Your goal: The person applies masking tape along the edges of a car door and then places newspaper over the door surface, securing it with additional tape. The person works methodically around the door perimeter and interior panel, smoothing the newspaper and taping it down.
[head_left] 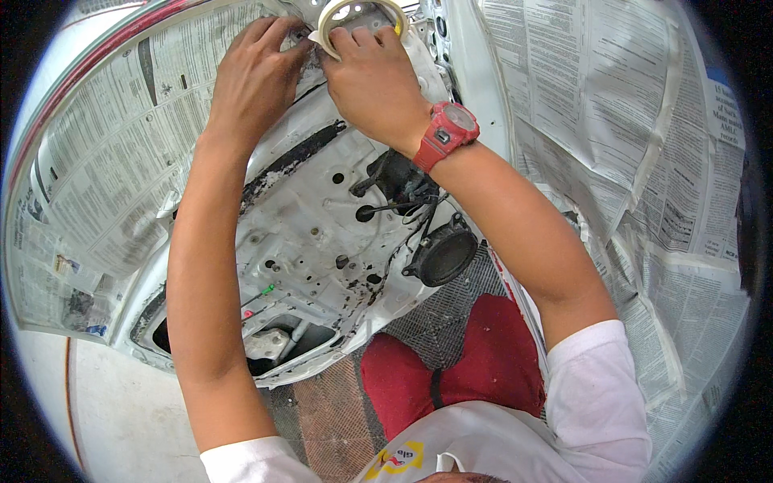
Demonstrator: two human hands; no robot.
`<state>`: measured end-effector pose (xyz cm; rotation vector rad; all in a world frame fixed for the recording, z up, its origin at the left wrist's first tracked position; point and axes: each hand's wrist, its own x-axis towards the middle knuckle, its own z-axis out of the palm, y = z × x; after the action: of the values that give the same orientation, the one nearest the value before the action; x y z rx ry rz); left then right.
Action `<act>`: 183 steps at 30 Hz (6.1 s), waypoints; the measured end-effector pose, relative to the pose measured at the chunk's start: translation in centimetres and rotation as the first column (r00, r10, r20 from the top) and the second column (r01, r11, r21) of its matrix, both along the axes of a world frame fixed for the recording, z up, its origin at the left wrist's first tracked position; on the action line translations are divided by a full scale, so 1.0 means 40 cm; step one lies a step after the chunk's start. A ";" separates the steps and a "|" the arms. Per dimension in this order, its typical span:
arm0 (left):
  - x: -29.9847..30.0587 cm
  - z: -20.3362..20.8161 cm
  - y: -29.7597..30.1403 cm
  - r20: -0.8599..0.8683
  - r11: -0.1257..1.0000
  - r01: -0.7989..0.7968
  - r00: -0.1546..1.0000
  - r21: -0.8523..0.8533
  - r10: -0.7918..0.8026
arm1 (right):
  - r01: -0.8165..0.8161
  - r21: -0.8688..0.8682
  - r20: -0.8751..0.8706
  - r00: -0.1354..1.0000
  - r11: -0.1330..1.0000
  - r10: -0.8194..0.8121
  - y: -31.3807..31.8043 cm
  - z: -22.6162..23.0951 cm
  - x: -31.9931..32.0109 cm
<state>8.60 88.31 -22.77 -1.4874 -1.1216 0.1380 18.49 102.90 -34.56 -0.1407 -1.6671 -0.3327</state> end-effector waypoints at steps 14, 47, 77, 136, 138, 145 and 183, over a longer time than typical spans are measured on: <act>-0.017 -0.016 -0.019 0.040 1.000 -0.022 0.999 0.001 0.022 | -0.096 -0.151 -0.016 0.995 0.984 0.095 -0.016 0.004 0.015; 0.150 -0.103 -0.101 0.766 0.921 0.113 0.524 0.372 -0.374 | -0.564 -0.033 -0.054 0.825 0.825 0.562 -0.148 -0.186 0.245; 0.022 -0.003 0.056 0.451 0.953 -0.101 0.892 0.287 -0.041 | -0.140 -0.566 -0.174 0.984 0.813 0.048 0.006 0.055 -0.062; -0.025 -0.167 -0.610 0.463 0.871 -0.149 0.881 0.469 -0.099 | -0.489 -0.718 -0.041 0.740 0.496 0.671 -0.319 -0.444 0.305; -0.030 -0.156 -0.611 0.529 0.893 -0.206 0.847 0.400 -0.041 | -0.577 -0.500 0.026 0.736 0.646 0.677 -0.324 -0.296 0.237; -0.054 -0.136 -0.599 0.484 0.891 -0.120 0.866 0.439 -0.122 | -0.512 -0.123 0.057 0.851 0.850 0.521 -0.293 0.009 -0.014; -0.050 -0.247 -0.619 0.589 0.942 -0.247 0.805 0.226 0.070 | -0.533 0.016 0.328 0.802 0.846 0.499 -0.402 0.057 -0.025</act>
<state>6.59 63.57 -32.66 -1.1850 -1.6777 -0.3805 17.48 86.82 -32.28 0.4728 -1.9172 -0.0227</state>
